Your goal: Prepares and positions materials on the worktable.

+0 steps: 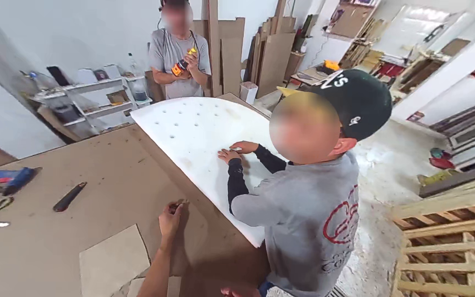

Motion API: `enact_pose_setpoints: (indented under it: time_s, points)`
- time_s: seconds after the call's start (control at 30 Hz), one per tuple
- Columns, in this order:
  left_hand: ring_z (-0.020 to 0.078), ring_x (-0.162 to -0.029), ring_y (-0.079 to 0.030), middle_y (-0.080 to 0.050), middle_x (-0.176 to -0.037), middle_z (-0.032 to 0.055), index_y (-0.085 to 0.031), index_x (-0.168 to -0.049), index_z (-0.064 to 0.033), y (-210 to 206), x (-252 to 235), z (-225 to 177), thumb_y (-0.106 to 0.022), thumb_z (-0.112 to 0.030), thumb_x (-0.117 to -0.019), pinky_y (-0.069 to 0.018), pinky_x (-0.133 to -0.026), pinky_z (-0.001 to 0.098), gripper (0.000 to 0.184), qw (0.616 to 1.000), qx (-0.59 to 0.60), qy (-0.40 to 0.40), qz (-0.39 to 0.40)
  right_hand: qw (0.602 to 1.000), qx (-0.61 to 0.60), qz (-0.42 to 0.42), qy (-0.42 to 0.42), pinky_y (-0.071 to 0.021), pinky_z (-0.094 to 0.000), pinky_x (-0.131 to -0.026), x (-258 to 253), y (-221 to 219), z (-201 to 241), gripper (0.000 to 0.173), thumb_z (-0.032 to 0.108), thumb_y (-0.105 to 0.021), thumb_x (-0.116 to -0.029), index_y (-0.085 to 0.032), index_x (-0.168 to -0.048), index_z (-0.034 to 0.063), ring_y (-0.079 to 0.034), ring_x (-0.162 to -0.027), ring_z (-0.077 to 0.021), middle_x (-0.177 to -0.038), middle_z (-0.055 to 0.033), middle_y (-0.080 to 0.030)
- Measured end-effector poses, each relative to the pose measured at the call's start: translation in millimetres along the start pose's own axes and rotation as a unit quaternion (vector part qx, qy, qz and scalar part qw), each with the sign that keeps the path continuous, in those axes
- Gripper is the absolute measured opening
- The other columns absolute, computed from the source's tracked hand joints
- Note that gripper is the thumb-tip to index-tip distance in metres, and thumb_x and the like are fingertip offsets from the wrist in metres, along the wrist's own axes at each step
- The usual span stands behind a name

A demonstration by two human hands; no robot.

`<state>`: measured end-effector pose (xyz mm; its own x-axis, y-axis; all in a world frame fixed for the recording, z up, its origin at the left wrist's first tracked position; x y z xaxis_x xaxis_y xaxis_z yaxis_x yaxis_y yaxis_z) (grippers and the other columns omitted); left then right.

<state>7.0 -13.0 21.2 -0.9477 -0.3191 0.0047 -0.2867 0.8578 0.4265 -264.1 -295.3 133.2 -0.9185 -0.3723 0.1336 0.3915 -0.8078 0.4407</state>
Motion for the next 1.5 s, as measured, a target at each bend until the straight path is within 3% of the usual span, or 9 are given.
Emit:
enact_pose_setpoints:
  time_s: [0.17,0.43,0.6,0.77,0.87,0.97,1.13,1.4,1.5]
  points:
    - [0.02,-0.082,-0.074,-0.075,-0.099,0.009,-0.067,-0.126,-0.0073,5,-2,-2,-0.072,-0.036,-0.0956,-0.0631,-0.079,0.0463,0.042,1.0,-0.01,-0.015,0.015,1.0,0.003,0.012,0.009,-0.0624,-0.0358,-0.087,-4,2,-6,0.029,0.005,-0.051,-0.1048,-0.069,-0.127,0.002,-0.075,-0.085,-0.0146,-0.095,-0.0063,-0.078]
    - [0.0182,-0.086,-0.074,-0.075,-0.104,0.0083,-0.065,-0.128,-0.0079,3,-1,1,-0.07,-0.043,-0.0958,-0.0623,-0.082,0.0441,0.048,1.0,-0.016,0.002,0.027,0.999,0.006,0.037,-0.036,-0.0611,-0.034,-0.09,6,-3,-3,0.03,0.01,-0.051,-0.107,-0.07,-0.129,0.0052,-0.076,-0.088,-0.012,-0.097,-0.0055,-0.079]
    - [0.0187,-0.088,-0.073,-0.075,-0.106,0.0081,-0.064,-0.13,-0.0094,0,0,5,-0.069,-0.044,-0.0961,-0.0611,-0.083,0.0439,0.048,0.999,-0.026,0.008,0.037,0.994,-0.049,0.083,-0.059,-0.0607,-0.035,-0.092,7,-11,-4,0.034,0.008,-0.051,-0.1066,-0.063,-0.137,0.0009,-0.075,-0.095,-0.0148,-0.12,-0.0095,-0.075]
    - [0.0282,-0.094,-0.073,-0.074,-0.108,0.0126,-0.066,-0.129,-0.0092,4,-3,-7,-0.069,-0.043,-0.0964,-0.058,-0.088,0.0557,0.047,0.998,-0.041,0.0,0.036,0.998,-0.016,0.038,-0.044,-0.0637,-0.0347,-0.083,-16,-23,4,0.025,0.014,-0.06,-0.1036,-0.073,-0.122,0.0029,-0.076,-0.083,-0.0137,-0.097,-0.0075,-0.079]
    - [0.0255,-0.094,-0.073,-0.075,-0.106,0.0095,-0.068,-0.126,-0.012,6,-4,-6,-0.071,-0.045,-0.0946,-0.0595,-0.088,0.0546,0.045,0.999,-0.031,0.008,0.033,1.0,0.011,0.018,0.008,-0.064,-0.0335,-0.074,-44,-24,11,0.023,0.013,-0.057,-0.1046,-0.076,-0.107,0.0004,-0.074,-0.071,-0.0134,-0.082,-0.0071,-0.077]
    - [0.023,-0.095,-0.073,-0.076,-0.106,0.0067,-0.068,-0.127,-0.0153,4,-8,-1,-0.072,-0.047,-0.0936,-0.0594,-0.089,0.0537,0.046,0.998,-0.03,0.025,0.04,0.999,0.03,0.024,0.024,-0.064,-0.0351,-0.076,-73,-24,17,0.024,0.011,-0.052,-0.106,-0.072,-0.11,-0.0012,-0.075,-0.073,-0.0151,-0.085,-0.0075,-0.077]
    - [0.0218,-0.093,-0.073,-0.075,-0.104,0.0062,-0.069,-0.126,-0.0169,5,-7,2,-0.072,-0.048,-0.0932,-0.0596,-0.088,0.053,0.045,0.998,-0.034,0.037,0.037,0.998,-0.004,0.049,-0.032,-0.0631,-0.036,-0.082,-96,-28,33,0.03,0.015,-0.045,-0.1085,-0.071,-0.112,-0.0003,-0.075,-0.082,-0.0146,-0.093,-0.0064,-0.078]
    - [0.02,-0.09,-0.073,-0.076,-0.102,0.0043,-0.069,-0.127,-0.0182,5,-13,-1,-0.072,-0.048,-0.0929,-0.0602,-0.086,0.0509,0.045,0.998,-0.029,0.031,0.035,0.991,0.048,0.115,-0.045,-0.0616,-0.0408,-0.086,-85,-54,24,0.031,0.016,-0.047,-0.1089,-0.071,-0.112,-0.003,-0.076,-0.084,-0.0208,-0.093,-0.0115,-0.077]
    - [0.0214,-0.093,-0.073,-0.075,-0.103,0.0056,-0.068,-0.128,-0.0182,9,-6,3,-0.069,-0.048,-0.0944,-0.0591,-0.087,0.052,0.045,0.997,-0.039,0.041,0.051,0.984,0.076,0.154,-0.04,-0.0619,-0.0374,-0.079,-71,-65,20,0.029,0.017,-0.05,-0.1081,-0.073,-0.112,0.0003,-0.074,-0.075,-0.0178,-0.087,-0.0089,-0.077]
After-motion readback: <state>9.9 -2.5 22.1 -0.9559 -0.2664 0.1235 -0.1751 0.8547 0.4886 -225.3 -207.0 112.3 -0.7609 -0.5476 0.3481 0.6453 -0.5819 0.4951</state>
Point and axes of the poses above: each hand's wrist, its own x-axis away from the middle knuckle, its own y-axis out of the back of the hand, z = x × y, the point moved 2 cm from there along -x, towards the middle knuckle
